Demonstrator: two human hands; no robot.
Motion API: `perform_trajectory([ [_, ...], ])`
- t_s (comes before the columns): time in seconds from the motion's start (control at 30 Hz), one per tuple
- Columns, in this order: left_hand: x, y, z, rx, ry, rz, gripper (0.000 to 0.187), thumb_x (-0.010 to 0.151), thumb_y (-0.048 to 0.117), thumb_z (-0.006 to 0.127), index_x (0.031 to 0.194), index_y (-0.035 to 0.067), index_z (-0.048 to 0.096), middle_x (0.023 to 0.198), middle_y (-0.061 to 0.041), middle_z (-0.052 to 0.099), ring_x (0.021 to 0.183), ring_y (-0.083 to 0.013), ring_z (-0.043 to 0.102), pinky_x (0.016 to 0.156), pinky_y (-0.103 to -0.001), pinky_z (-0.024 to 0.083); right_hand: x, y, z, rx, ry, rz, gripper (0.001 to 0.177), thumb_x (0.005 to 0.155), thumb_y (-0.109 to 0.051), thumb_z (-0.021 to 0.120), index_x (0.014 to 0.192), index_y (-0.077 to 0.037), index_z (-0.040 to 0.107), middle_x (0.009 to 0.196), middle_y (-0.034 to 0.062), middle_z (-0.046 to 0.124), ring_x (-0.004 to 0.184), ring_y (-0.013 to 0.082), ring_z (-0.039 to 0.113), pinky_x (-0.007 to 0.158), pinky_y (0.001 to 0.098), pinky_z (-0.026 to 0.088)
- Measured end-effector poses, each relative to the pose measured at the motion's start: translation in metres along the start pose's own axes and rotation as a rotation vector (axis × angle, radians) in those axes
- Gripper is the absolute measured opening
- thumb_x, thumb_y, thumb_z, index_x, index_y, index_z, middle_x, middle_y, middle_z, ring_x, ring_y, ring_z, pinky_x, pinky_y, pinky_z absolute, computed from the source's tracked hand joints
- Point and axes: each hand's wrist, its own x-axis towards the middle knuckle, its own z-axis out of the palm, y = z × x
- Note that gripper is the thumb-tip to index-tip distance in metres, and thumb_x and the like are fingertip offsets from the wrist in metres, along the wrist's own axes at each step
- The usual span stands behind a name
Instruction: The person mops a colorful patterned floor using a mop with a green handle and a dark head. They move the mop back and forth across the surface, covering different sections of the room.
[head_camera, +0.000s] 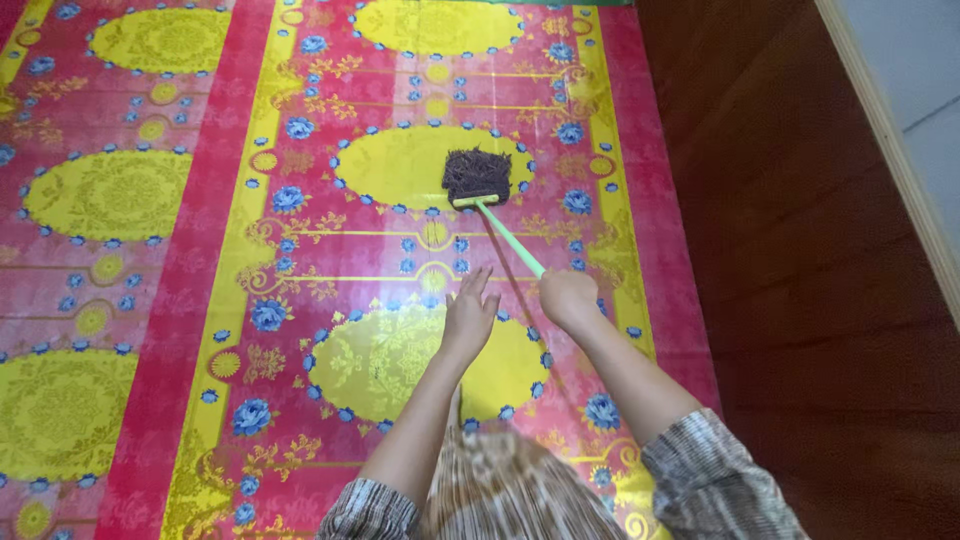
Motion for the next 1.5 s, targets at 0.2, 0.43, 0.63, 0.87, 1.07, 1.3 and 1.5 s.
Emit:
perform_trajectory([
  [0.2,0.008,-0.007,-0.009,0.011,-0.002,-0.041,0.054,0.1,0.026,0.056,0.152,0.014,0.046,0.161,-0.015,0.04,0.152,-0.0346,0.032,0.121,-0.064,0.017,0.051,-0.016,-0.046,-0.063,-0.007,0.012,0.032,0.096,-0.02,0.051,0.108,-0.011,0.079,0.107,0.016,0.077,0.098,0.034,0.075,0.08,0.0494,0.061],
  [0.43,0.057,-0.026,-0.024,0.001,-0.015,-0.034,0.054,0.099,0.026,0.058,0.151,0.014,0.046,0.162,-0.014,0.04,0.152,-0.0335,0.032,0.12,-0.065,0.016,0.106,-0.034,-0.142,-0.077,-0.098,0.047,0.03,0.096,-0.024,0.056,0.116,-0.017,0.077,0.12,0.0133,0.072,0.11,0.0335,0.07,0.087,0.0513,0.058],
  [0.63,0.116,-0.026,-0.047,0.033,0.028,0.034,0.056,0.098,0.023,0.058,0.152,0.013,0.046,0.16,-0.014,0.042,0.15,-0.0351,0.036,0.121,-0.063,0.021,0.117,0.004,-0.206,-0.23,-0.228,0.066,0.034,0.086,-0.021,0.072,0.119,-0.02,0.076,0.118,0.0099,0.076,0.111,0.0287,0.073,0.091,0.0448,0.059],
  [0.87,0.143,-0.003,-0.052,-0.012,0.049,0.152,0.055,0.097,0.02,0.058,0.151,0.011,0.048,0.159,-0.018,0.043,0.148,-0.0371,0.038,0.121,-0.05,0.033,0.122,0.016,-0.178,-0.208,-0.157,0.084,0.03,0.087,-0.017,0.066,0.115,-0.017,0.078,0.117,0.012,0.075,0.109,0.0297,0.072,0.089,0.0444,0.06],
  [1.07,0.1,-0.01,-0.037,-0.027,0.045,0.126,0.054,0.097,0.019,0.059,0.149,0.009,0.05,0.157,-0.019,0.045,0.147,-0.0365,0.039,0.12,-0.051,0.026,0.092,0.02,-0.093,-0.114,-0.066,0.061,0.027,0.093,-0.018,0.058,0.109,-0.014,0.079,0.108,0.0152,0.077,0.101,0.0329,0.074,0.085,0.0482,0.06],
  [1.3,0.035,-0.016,-0.007,0.015,-0.037,0.036,0.052,0.099,0.025,0.057,0.148,0.012,0.05,0.156,-0.016,0.047,0.145,-0.0351,0.042,0.119,-0.061,0.026,0.008,0.0,0.001,-0.012,0.069,0.1,0.028,0.094,-0.016,0.053,0.103,-0.007,0.078,0.097,0.0183,0.077,0.09,0.0353,0.076,0.073,0.0509,0.061],
  [1.5,0.025,-0.018,-0.014,0.03,-0.052,-0.002,0.052,0.099,0.027,0.055,0.149,0.015,0.049,0.158,-0.015,0.045,0.147,-0.0349,0.04,0.118,-0.065,0.022,-0.002,-0.012,0.016,0.063,0.142,0.088,0.028,0.097,-0.014,0.05,0.11,-0.005,0.073,0.09,0.0159,0.077,0.083,0.0346,0.077,0.067,0.0515,0.06],
])
